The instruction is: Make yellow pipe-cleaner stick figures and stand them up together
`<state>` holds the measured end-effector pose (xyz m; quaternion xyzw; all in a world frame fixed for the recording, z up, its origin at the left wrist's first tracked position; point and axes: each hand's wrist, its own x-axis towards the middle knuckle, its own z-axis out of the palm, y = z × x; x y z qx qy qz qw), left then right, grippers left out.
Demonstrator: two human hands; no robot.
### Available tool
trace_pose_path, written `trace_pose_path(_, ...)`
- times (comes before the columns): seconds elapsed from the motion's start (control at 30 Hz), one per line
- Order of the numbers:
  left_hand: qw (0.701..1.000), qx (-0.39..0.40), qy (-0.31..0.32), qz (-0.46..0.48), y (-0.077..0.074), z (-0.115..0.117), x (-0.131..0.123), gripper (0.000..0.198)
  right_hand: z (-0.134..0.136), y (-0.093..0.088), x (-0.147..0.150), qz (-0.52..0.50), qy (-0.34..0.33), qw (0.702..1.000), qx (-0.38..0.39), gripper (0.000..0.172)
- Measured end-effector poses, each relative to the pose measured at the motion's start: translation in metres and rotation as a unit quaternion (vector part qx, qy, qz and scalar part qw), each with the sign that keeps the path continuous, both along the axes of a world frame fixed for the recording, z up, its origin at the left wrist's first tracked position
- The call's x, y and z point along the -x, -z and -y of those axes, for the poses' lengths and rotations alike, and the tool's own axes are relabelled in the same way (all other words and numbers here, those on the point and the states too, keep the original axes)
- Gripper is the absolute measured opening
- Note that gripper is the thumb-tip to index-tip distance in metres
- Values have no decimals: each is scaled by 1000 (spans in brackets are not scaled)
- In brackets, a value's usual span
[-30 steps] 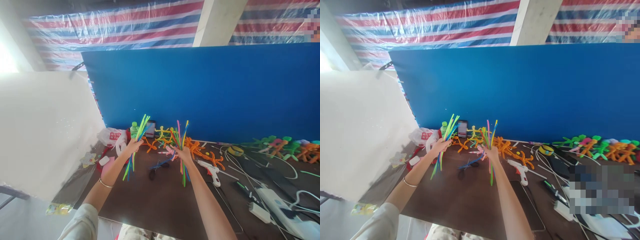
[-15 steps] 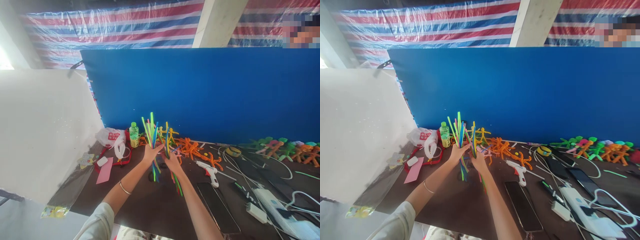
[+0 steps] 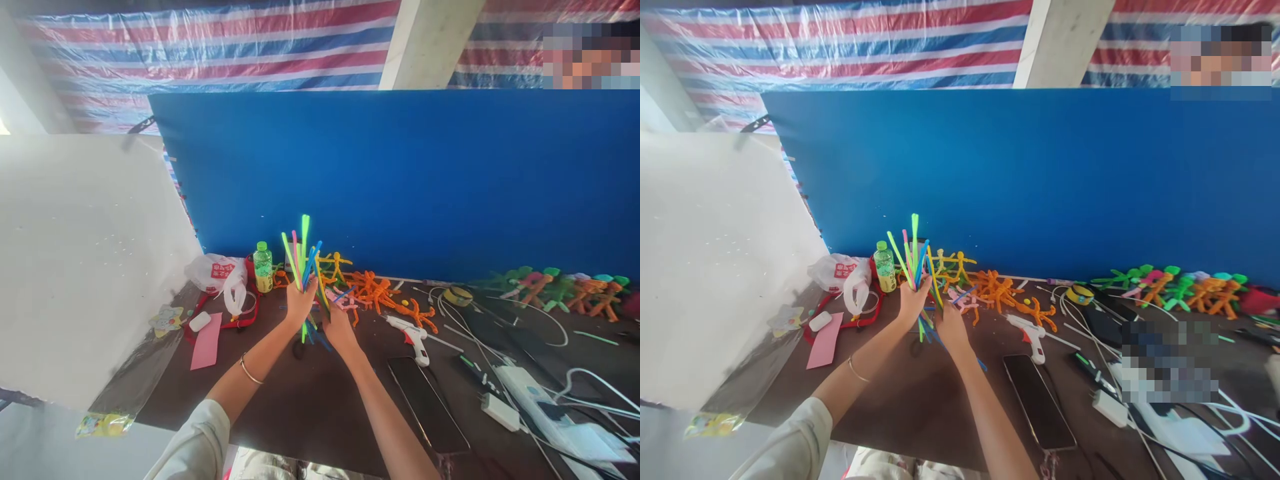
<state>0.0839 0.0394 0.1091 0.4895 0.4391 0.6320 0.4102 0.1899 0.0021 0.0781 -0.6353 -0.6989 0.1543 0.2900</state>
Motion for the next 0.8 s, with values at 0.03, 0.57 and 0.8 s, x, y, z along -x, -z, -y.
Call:
trace_pose_path(0.03, 1000, 1, 2, -5, 1, -1, 0, 24, 1, 0, 0, 14, 8, 1000, 13, 31)
trace_pose_path(0.57, 967, 175, -12, 182, -25, -77, 60, 31, 47, -8, -114, 144, 199, 951, 186, 32)
trace_pose_path(0.8, 950, 260, 161, 60, -15, -92, 39, 29, 62, -1, -152, 22, 275, 960, 54, 37)
